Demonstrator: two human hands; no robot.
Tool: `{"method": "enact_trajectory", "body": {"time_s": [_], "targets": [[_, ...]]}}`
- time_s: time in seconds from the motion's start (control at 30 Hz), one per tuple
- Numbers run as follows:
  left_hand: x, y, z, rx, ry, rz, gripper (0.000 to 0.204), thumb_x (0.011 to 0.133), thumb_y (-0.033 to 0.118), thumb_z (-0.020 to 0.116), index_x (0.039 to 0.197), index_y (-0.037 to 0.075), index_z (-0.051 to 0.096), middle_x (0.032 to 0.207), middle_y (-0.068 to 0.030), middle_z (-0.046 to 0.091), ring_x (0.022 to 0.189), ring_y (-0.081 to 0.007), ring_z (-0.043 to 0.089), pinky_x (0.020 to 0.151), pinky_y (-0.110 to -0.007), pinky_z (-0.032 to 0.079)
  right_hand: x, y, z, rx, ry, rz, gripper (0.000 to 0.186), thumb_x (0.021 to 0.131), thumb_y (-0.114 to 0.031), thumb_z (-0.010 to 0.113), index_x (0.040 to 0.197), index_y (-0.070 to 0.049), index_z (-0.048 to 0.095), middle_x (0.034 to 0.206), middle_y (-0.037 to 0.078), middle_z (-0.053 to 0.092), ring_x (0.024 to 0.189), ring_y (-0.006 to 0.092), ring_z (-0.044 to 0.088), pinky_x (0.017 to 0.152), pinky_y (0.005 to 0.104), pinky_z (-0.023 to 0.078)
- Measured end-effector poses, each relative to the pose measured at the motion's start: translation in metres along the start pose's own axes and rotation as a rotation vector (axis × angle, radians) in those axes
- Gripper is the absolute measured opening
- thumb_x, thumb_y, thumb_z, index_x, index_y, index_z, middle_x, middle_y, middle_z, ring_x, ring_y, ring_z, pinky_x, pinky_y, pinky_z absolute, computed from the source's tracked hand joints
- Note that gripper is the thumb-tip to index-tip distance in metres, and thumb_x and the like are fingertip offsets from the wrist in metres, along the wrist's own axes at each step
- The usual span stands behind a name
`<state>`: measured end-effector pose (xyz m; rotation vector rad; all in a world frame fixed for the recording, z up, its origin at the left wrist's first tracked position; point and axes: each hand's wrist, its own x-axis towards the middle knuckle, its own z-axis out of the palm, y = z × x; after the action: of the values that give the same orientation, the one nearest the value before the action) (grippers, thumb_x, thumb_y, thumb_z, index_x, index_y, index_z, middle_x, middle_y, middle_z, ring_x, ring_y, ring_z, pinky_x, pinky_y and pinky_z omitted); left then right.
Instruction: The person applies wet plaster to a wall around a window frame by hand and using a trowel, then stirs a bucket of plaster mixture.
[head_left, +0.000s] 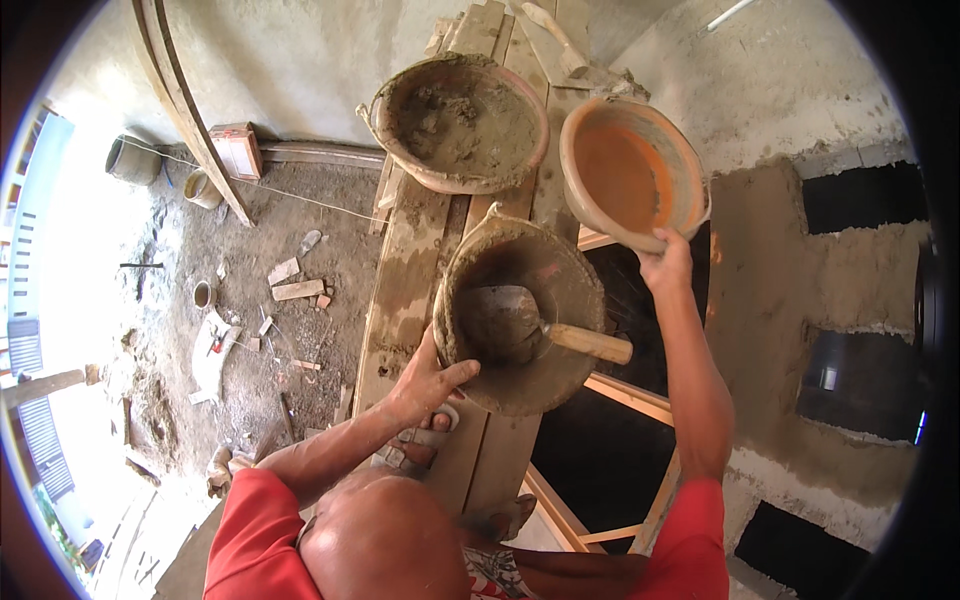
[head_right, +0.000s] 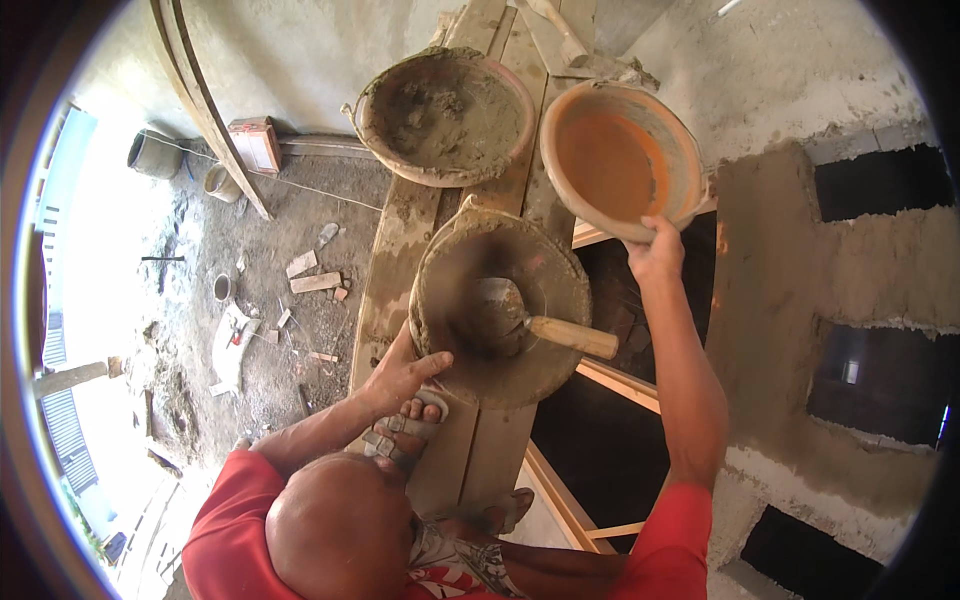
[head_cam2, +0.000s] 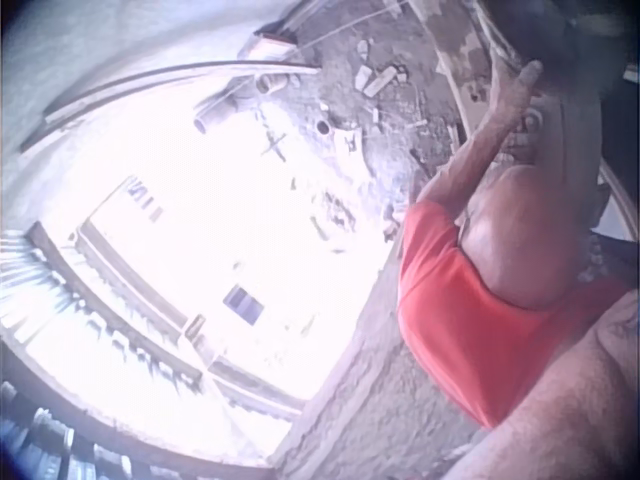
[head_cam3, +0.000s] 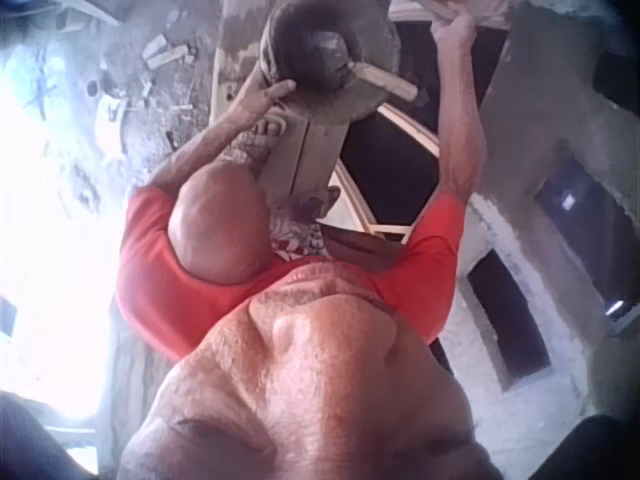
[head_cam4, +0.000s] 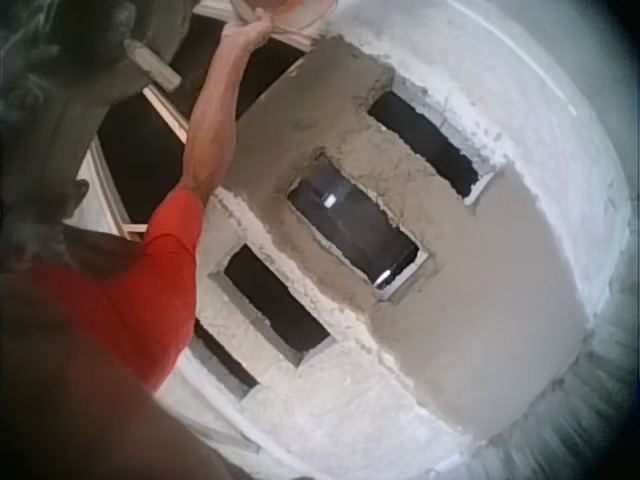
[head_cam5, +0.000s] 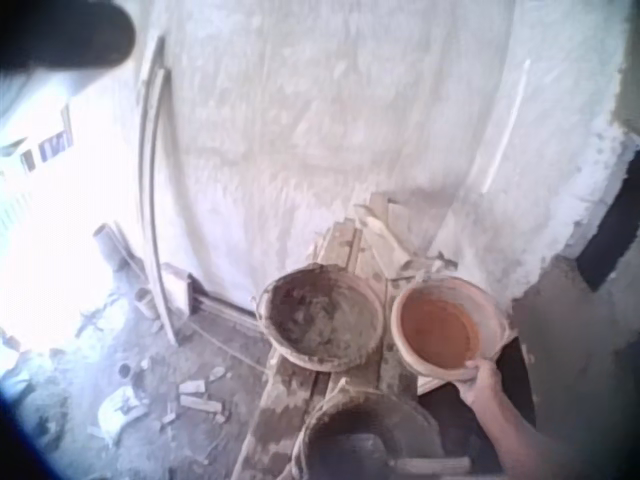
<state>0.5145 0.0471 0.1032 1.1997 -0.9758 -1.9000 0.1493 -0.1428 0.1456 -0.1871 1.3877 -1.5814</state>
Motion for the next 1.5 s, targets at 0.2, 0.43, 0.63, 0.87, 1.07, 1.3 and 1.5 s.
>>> {"method": "enact_trajectory", "body": {"time_s": [0.2,0.43,0.63,0.87,1.07,1.3,1.5], "targets": [[-0.003,0.001,0.004,0.140,0.082,-0.051,0.075,0.093,0.023,0.071,0.149,0.003,0.025,0.122,-0.0164,0.058,0.094,-0.0185,0.062,0.069,-0.031,0.057,0.098,0.041,0.061,0.099,-0.130,0.038,0.061,0.085,0.004,0.050,0.140,0.008,0.025,0.139,0.029,0.037,0.124,0.0573,0.045,0.099,0.0678,0.053],[-0.008,0.002,0.002,0.262,0.112,-0.025,0.075,0.095,0.022,0.069,0.151,0.003,0.022,0.130,-0.0159,0.052,0.114,-0.0219,0.050,0.091,-0.037,0.050,0.152,0.053,0.119,0.212,-0.112,0.198,0.060,0.087,0.004,0.048,0.140,0.010,0.022,0.141,0.030,0.033,0.124,0.0651,0.041,0.096,0.0701,0.054],[-0.012,0.014,-0.011,0.018,-0.159,-0.131,0.097,0.089,0.030,0.077,0.158,0.007,0.013,0.137,-0.0169,0.050,0.111,-0.0219,0.055,0.094,-0.037,0.047,0.154,0.057,0.128,0.225,-0.158,0.289,0.057,0.093,-0.001,0.051,0.142,0.011,0.024,0.142,0.033,0.036,0.121,0.0645,0.045,0.102,0.0546,0.057],[-0.028,-0.021,-0.020,0.197,-0.121,0.094,0.072,0.089,0.023,0.078,0.146,0.002,0.038,0.122,-0.0116,0.060,0.098,-0.0177,0.062,0.091,-0.034,0.050,0.091,0.028,0.075,-0.972,-0.344,0.015,0.069,0.090,-0.039,0.073,0.137,0.004,0.047,0.121,0.024,0.061,0.099,0.0341,0.069,0.076,0.0392,0.061],[-0.034,-0.022,-0.009,0.029,-0.020,0.047,0.028,0.092,0.017,0.074,0.110,0.000,0.062,0.094,-0.0040,0.068,0.086,-0.0118,0.063,0.076,-0.026,0.052,-0.082,0.001,0.015,-1.788,-0.977,-0.607,0.047,0.086,-0.031,0.071,0.119,0.002,0.065,0.102,0.022,0.069,0.101,0.0333,0.068,0.091,0.0433,0.052],[-0.021,-0.043,-0.006,-0.151,-0.025,-0.059,0.021,0.091,0.017,0.073,0.108,0.005,0.068,0.097,-0.0005,0.069,0.084,-0.0073,0.062,0.072,-0.025,0.051,-0.165,0.016,-0.002,-2.247,-0.923,-0.685,0.027,0.084,-0.023,0.071,0.097,0.001,0.072,0.108,0.021,0.065,0.096,0.0396,0.069,0.084,0.0457,0.056],[-0.013,-0.024,0.023,-0.005,0.234,-0.071,0.039,0.087,0.033,0.080,0.099,-0.001,0.065,0.082,-0.0029,0.066,0.074,-0.0112,0.060,0.068,-0.026,0.049,-0.175,0.022,-0.012,-2.278,-1.048,-0.789,0.024,0.081,-0.015,0.070,0.101,-0.002,0.066,0.103,0.022,0.062,0.087,0.0389,0.069,0.080,0.0480,0.055]]}}
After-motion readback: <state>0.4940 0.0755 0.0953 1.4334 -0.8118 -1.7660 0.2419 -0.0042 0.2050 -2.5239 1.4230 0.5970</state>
